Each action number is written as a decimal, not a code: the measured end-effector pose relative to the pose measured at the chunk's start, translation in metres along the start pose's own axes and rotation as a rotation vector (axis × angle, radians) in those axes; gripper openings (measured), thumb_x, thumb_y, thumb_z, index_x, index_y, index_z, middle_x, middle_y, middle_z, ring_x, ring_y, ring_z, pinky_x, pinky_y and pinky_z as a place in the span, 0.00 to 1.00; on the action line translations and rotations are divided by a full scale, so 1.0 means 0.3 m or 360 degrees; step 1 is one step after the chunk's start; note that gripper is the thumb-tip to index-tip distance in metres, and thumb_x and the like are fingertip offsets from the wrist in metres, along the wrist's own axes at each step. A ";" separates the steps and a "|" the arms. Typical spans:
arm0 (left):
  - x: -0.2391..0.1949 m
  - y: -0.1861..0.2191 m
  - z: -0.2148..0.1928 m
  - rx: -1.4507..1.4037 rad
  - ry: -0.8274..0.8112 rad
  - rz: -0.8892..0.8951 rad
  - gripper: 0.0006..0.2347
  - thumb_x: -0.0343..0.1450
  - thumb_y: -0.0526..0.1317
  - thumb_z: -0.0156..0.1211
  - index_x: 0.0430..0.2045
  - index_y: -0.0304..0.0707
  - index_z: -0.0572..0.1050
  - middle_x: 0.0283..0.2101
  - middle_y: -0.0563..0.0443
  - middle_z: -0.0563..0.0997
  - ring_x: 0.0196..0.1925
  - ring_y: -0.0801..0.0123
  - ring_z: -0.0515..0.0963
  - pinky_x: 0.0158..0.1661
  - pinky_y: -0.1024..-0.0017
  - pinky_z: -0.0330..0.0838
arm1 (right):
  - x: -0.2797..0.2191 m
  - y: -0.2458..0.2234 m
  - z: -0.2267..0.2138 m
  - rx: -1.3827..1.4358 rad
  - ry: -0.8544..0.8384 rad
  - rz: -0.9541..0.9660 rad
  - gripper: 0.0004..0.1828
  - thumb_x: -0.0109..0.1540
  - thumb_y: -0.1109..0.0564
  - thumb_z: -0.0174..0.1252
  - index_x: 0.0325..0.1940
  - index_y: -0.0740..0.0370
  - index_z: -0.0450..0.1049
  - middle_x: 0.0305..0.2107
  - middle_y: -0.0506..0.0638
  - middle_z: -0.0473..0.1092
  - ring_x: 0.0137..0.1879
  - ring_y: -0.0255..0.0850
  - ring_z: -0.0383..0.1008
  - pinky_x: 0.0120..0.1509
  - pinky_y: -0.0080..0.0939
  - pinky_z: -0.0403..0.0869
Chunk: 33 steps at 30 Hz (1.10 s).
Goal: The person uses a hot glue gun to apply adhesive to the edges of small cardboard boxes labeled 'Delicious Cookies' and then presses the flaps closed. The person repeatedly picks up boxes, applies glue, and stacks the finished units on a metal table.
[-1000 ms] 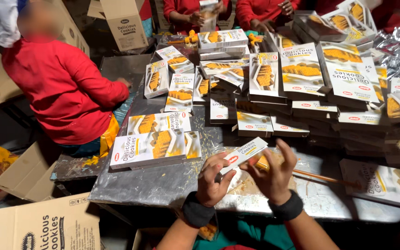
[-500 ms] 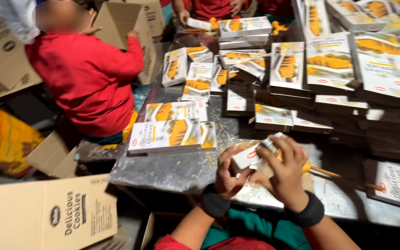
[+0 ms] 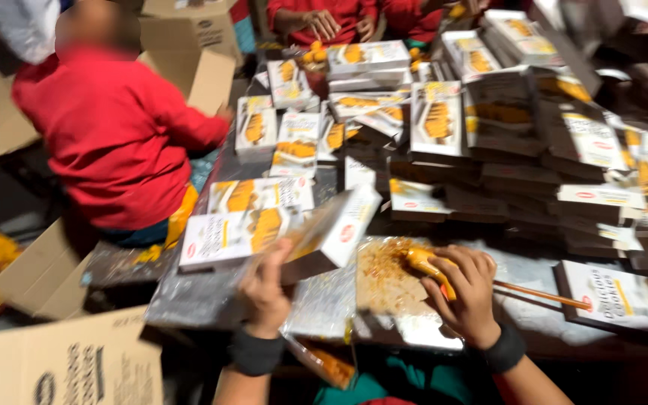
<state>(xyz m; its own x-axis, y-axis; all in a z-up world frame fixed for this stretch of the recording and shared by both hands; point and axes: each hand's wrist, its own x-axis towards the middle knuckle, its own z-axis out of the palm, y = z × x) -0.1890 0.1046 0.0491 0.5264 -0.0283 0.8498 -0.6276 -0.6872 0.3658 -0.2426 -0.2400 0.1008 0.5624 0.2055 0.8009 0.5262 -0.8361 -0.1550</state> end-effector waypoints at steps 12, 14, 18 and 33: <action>-0.136 -0.496 0.138 0.0792 -0.0791 -0.0314 0.38 0.59 0.64 0.64 0.62 0.46 0.66 0.71 0.47 0.62 0.75 0.49 0.53 0.70 0.40 0.40 | 0.341 0.706 0.206 -0.1578 0.0069 0.0088 0.17 0.64 0.56 0.56 0.56 0.62 0.77 0.46 0.50 0.70 0.54 0.46 0.67 0.59 0.48 0.61; -0.148 -0.496 0.150 0.0781 -0.0778 -0.0343 0.37 0.60 0.63 0.63 0.62 0.46 0.67 0.71 0.48 0.62 0.75 0.50 0.54 0.70 0.40 0.40 | 0.372 0.766 0.217 -0.1620 -0.0089 0.0087 0.08 0.61 0.56 0.56 0.41 0.57 0.78 0.39 0.50 0.70 0.50 0.47 0.68 0.56 0.49 0.62; -0.144 -0.497 0.156 0.0766 -0.0767 -0.0392 0.35 0.62 0.63 0.62 0.61 0.45 0.68 0.72 0.48 0.62 0.76 0.49 0.54 0.71 0.40 0.40 | 0.383 0.854 0.242 -0.1541 -0.0150 -0.0024 0.07 0.61 0.56 0.54 0.29 0.55 0.75 0.31 0.50 0.70 0.44 0.48 0.69 0.51 0.50 0.64; 0.056 -0.097 0.324 -0.0052 -0.0420 -0.0142 0.31 0.61 0.52 0.73 0.57 0.41 0.71 0.64 0.40 0.70 0.71 0.44 0.65 0.69 0.51 0.55 | 0.556 0.338 -0.103 -0.1041 0.0111 -0.0233 0.03 0.60 0.61 0.56 0.37 0.56 0.72 0.30 0.49 0.70 0.38 0.46 0.72 0.45 0.47 0.67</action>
